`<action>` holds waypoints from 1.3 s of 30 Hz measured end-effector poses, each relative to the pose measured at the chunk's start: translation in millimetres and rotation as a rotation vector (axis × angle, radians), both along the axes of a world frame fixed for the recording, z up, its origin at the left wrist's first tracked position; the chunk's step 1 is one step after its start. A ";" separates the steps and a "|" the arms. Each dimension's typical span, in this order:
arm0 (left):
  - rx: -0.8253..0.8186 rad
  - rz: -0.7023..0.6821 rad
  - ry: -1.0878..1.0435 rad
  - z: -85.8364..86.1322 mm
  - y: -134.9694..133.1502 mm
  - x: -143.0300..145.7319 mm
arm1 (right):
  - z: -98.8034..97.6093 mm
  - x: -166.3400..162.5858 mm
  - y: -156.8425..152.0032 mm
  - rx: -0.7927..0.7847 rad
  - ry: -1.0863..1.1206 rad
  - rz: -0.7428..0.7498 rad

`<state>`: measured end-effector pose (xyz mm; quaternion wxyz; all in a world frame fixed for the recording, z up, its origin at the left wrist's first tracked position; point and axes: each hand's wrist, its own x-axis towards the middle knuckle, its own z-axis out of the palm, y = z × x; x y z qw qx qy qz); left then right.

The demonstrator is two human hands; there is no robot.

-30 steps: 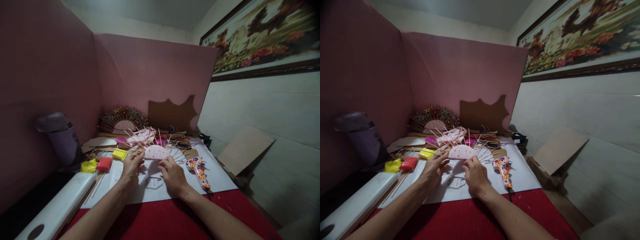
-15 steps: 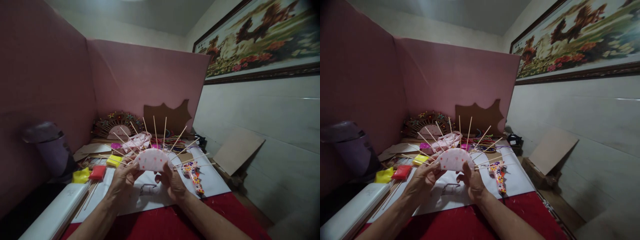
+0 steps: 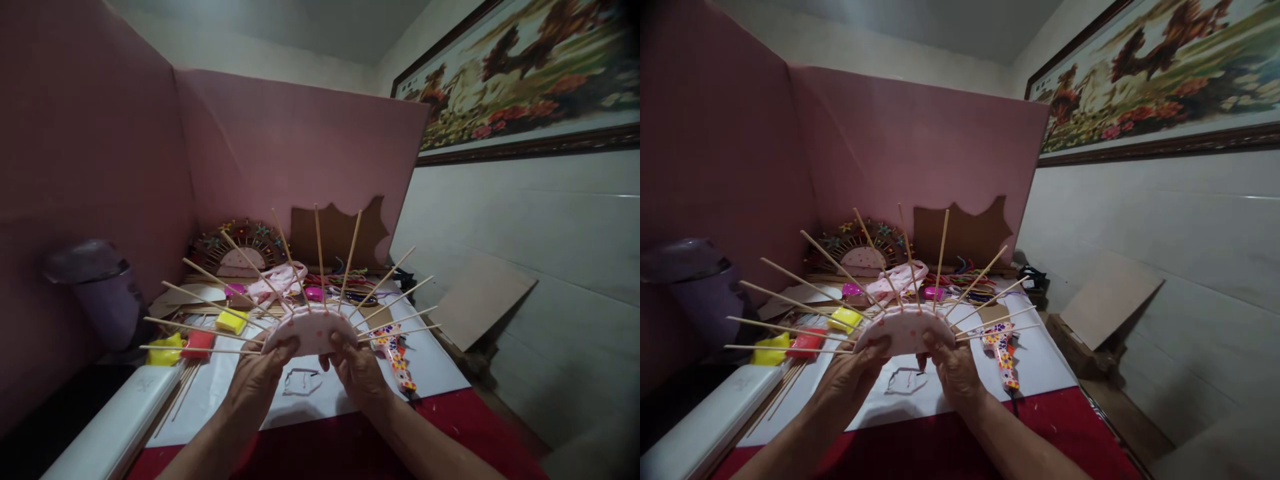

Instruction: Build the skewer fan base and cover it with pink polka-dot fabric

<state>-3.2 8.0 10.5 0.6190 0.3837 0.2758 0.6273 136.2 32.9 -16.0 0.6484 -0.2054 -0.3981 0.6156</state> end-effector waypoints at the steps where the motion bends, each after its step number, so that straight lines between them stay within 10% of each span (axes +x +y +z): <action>1: 0.015 0.012 0.025 0.3 -1.1 -0.3 | 1.8 0.0 -0.8 -0.004 -0.005 -0.003; 39: -0.135 0.101 -0.207 6.8 11.8 2.4 | 9.4 4.4 -13.1 0.140 -0.482 -0.253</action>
